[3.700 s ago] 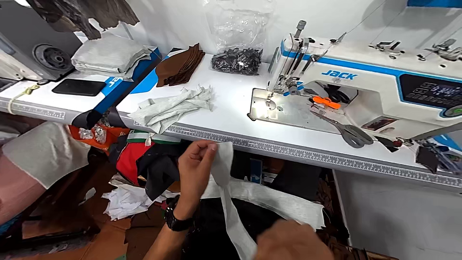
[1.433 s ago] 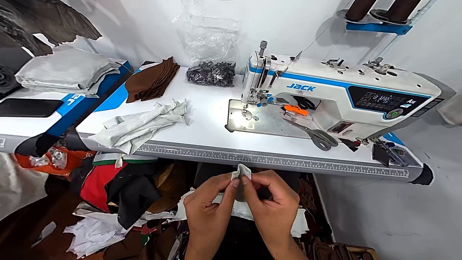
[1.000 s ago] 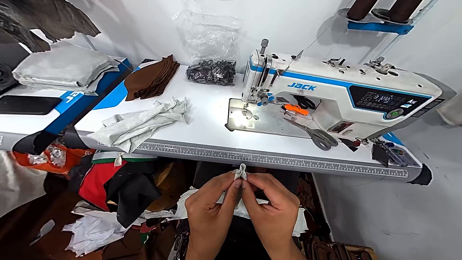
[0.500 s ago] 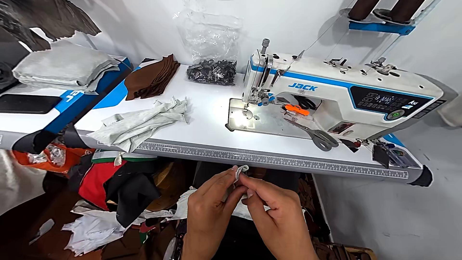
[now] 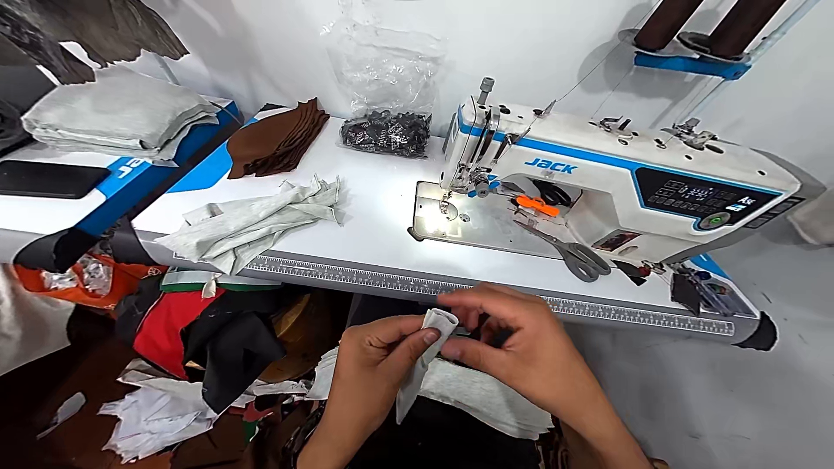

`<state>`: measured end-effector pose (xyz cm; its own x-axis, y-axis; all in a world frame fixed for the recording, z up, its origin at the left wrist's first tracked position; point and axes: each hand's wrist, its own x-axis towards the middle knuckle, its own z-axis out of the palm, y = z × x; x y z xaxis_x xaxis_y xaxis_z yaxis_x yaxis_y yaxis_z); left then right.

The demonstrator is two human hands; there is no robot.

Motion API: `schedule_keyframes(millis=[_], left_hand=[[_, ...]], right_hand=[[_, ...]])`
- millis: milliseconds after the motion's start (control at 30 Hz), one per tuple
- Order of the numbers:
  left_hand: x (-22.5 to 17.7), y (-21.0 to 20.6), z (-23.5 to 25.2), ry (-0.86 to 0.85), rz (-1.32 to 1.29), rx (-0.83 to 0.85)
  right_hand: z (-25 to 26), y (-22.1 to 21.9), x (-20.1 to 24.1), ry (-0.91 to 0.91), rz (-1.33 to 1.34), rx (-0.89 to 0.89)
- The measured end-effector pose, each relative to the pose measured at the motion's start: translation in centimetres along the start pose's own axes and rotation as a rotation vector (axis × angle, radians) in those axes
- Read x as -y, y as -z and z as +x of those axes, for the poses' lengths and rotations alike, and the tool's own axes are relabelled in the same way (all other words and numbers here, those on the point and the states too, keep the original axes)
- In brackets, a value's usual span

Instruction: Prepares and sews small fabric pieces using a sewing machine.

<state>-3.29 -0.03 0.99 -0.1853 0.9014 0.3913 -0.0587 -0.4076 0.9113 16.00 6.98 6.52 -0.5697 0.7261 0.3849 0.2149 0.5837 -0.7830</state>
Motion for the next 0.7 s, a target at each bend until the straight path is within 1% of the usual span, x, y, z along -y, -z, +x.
schedule_keyframes(millis=[100, 200, 267, 300, 367, 400, 433, 467, 500, 567, 633, 700], left_hand=[[0.3, -0.1, 0.3, 0.037, -0.036, 0.031], [0.9, -0.2, 0.6, 0.128, -0.121, 0.018], [1.7, -0.1, 1.0, 0.129, -0.067, -0.016], [2.2, 0.1, 1.7, 0.071, 0.041, -0.037], [3.0, 1.0, 4.3, -0.145, 0.414, -0.030], [3.1, 1.5, 6.4, -0.245, 0.615, 0.000], [3.0, 1.8, 8.8, -0.304, 0.763, 0.052], [2.9, 1.9, 11.4, -0.319, 0.862, 0.125], [3.0, 1.6, 14.0, -0.291, 0.914, 0.205], [4.6, 0.8, 18.5, -0.154, 0.915, 0.334], [7.5, -0.1, 21.8, 0.014, 0.932, 0.413], [10.1, -0.7, 23.1, 0.064, 0.995, 0.456]], right_hand=[[1.0, -0.3, -0.3, 0.006, 0.066, 0.000], [1.5, -0.6, -1.2, -0.044, 0.093, -0.014], [1.9, -1.1, -2.3, -0.101, 0.109, -0.025], [2.2, -1.3, -2.9, -0.136, 0.125, -0.033], [3.5, -1.3, -4.1, -0.196, 0.154, -0.057], [4.4, -1.2, -4.8, -0.201, 0.138, -0.087], [5.5, -1.0, -5.6, -0.181, 0.096, -0.136], [6.6, -0.8, -6.7, -0.145, 0.026, -0.198], [7.8, -0.4, -8.1, -0.108, -0.060, -0.257], [10.0, 0.5, -11.5, -0.084, -0.253, -0.321], [11.8, 1.2, -15.4, -0.117, -0.375, -0.313], [13.0, 1.8, -18.7, -0.157, -0.478, -0.263]])
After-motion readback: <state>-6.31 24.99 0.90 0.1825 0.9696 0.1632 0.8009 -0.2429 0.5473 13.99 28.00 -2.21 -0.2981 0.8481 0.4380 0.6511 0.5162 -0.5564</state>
